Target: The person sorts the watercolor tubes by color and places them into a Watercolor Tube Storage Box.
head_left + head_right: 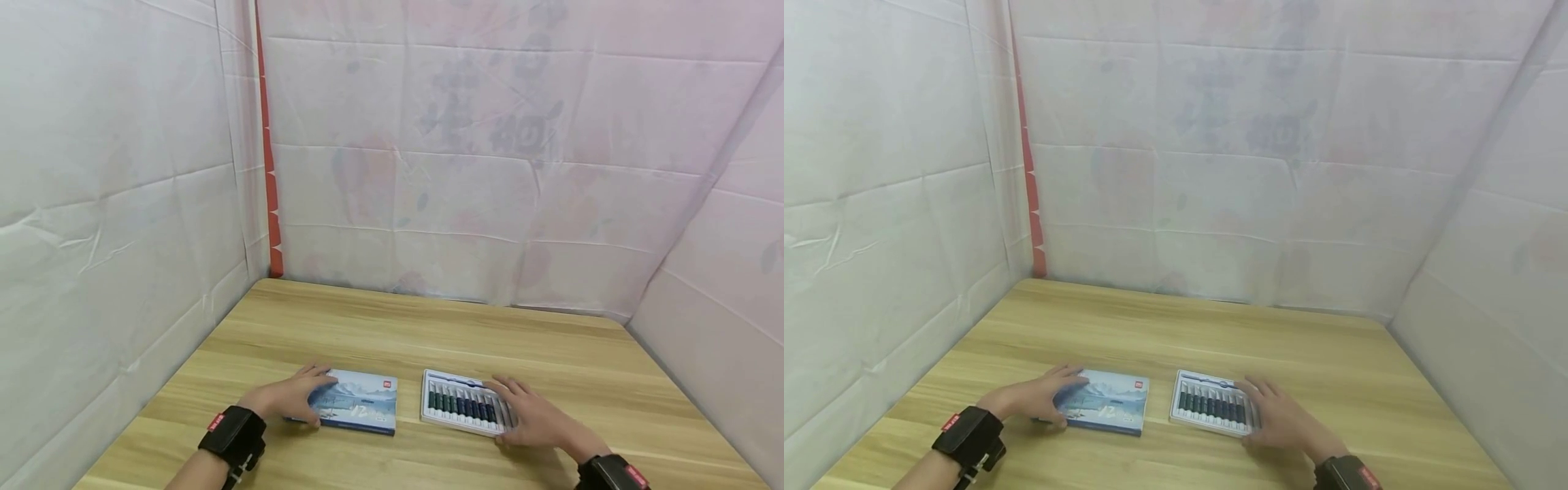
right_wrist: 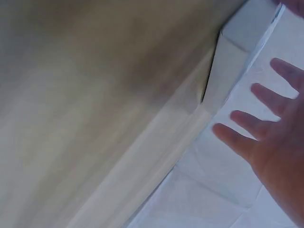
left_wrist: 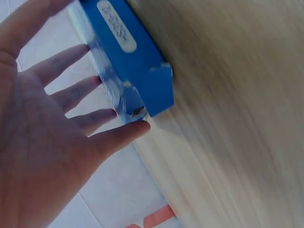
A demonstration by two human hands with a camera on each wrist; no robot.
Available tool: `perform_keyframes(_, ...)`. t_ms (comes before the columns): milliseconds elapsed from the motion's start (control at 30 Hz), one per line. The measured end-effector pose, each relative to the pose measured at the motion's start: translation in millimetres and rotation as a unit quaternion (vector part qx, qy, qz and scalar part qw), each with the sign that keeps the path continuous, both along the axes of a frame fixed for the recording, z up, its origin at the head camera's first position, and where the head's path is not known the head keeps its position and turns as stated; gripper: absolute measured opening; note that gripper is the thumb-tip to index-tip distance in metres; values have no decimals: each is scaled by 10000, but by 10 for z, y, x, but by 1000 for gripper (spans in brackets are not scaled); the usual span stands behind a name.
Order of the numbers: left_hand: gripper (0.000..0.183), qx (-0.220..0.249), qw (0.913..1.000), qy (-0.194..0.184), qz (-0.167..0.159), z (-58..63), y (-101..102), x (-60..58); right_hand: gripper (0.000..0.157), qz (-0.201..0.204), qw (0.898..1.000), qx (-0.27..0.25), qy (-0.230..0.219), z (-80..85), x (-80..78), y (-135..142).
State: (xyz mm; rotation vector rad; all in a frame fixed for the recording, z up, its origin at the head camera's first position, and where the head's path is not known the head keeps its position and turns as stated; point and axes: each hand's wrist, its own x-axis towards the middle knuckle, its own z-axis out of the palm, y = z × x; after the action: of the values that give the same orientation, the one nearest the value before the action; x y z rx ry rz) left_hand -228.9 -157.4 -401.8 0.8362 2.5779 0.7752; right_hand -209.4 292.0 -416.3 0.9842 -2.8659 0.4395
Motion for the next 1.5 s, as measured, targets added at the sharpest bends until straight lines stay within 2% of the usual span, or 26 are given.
perform_keyframes(233,71,96,9995,95,295,-46,108,-19,89,-6,9929,-115,-1183,16,-114,7)
perform_keyframes(400,71,171,9994,81,284,-47,158,-61,84,24,9879,-226,-1534,4,-161,18)
perform_keyframes(700,71,191,9994,276,25,-84,325,-139,78,-170,9903,-310,-1342,51,-150,66)
perform_keyframes(967,71,109,9995,287,-32,-102,476,-174,87,-527,9929,-124,-1055,22,-120,124)
perform_keyframes(1300,69,63,9997,237,4,-114,524,-184,89,-191,9942,-228,-1033,6,-124,98)
perform_keyframes(1500,68,41,9998,195,-17,-114,533,-183,90,2,9914,-253,-1287,29,-172,81)
